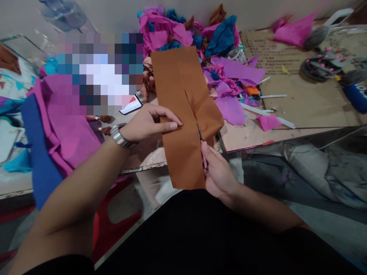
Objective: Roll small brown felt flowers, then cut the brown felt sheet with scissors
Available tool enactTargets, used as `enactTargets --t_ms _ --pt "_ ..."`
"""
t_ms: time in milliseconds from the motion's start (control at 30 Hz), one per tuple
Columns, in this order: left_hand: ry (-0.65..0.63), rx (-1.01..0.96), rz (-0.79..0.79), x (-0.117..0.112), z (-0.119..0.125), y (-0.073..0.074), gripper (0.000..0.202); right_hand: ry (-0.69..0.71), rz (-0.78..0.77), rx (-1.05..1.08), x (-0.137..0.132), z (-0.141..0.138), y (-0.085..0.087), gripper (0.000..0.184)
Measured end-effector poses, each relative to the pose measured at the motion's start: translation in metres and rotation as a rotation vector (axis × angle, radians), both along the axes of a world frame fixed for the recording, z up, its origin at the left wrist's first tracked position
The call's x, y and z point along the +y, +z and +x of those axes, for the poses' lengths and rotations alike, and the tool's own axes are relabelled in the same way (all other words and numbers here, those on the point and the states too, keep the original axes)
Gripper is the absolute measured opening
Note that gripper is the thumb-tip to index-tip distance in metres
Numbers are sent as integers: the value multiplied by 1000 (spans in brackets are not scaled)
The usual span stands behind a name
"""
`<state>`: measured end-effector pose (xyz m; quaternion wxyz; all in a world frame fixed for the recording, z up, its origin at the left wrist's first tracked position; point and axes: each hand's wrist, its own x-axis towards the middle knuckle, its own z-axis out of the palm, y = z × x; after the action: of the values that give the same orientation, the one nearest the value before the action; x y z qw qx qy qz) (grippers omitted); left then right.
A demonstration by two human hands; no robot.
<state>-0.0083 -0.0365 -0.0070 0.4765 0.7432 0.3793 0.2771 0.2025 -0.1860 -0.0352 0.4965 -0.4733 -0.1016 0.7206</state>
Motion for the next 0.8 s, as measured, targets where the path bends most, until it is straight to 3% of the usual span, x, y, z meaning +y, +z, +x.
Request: enactTargets --t_ms 500,667,800 --pt "6 12 37 -1 -2 -2 32 154 51 149 -6 9 15 52" --pt "28 -5 58 1 -4 -5 29 204 6 111 -28 17 17 49" --pt "23 -22 52 0 -2 -5 29 274 97 94 -51 37 26 41"
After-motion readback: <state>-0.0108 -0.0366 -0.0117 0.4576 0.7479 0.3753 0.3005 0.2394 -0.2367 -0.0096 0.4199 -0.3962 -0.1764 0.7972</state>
